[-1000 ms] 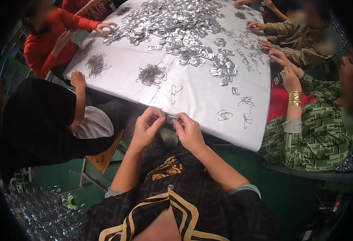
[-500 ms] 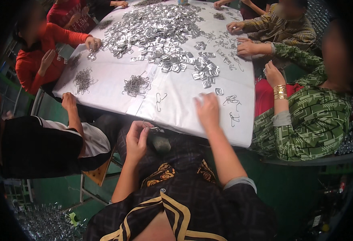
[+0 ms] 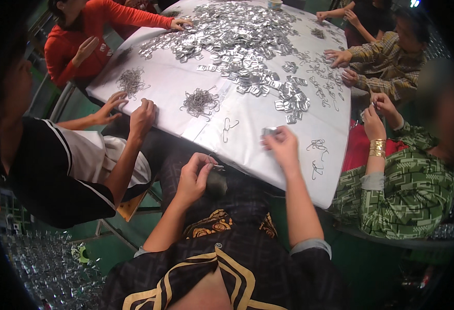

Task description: The person assembles metal components by threading small metal pieces onto hooks and hanging them on a vertical rack, while several other people perform similar actions at a central table.

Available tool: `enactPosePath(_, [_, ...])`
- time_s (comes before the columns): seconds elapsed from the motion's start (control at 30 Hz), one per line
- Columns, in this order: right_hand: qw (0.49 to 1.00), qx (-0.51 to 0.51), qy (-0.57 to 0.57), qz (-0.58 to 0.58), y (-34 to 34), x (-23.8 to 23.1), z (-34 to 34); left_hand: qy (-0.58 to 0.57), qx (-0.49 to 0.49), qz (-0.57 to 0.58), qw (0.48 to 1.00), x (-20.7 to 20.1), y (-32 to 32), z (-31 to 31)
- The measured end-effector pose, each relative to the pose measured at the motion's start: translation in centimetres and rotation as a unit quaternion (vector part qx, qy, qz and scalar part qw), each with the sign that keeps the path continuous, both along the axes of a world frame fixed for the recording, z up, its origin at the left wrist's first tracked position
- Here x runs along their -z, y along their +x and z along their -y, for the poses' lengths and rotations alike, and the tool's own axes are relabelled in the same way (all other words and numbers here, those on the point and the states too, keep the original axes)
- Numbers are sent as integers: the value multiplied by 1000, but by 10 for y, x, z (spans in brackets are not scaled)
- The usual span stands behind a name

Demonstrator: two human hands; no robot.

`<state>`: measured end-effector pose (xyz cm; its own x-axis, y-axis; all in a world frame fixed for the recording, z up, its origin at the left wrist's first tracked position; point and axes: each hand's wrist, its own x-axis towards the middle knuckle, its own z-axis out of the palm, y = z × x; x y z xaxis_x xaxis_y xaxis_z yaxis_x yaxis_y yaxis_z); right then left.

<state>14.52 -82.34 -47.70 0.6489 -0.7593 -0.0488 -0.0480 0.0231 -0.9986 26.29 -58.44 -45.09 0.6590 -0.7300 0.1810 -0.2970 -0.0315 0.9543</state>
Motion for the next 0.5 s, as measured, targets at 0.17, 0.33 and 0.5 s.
enactPosePath(0.17, [994, -76, 59, 44, 21, -10, -86, 18, 7, 45, 999, 7, -1, 2])
enactPosePath(0.33, [993, -90, 55, 59, 29, -12, -106, 33, -14, 68, 997, 13, 1, 2])
enactPosePath(0.5, [991, -81, 33, 98, 28, -9, -118, 55, -21, 156, 986, 17, 3, -3])
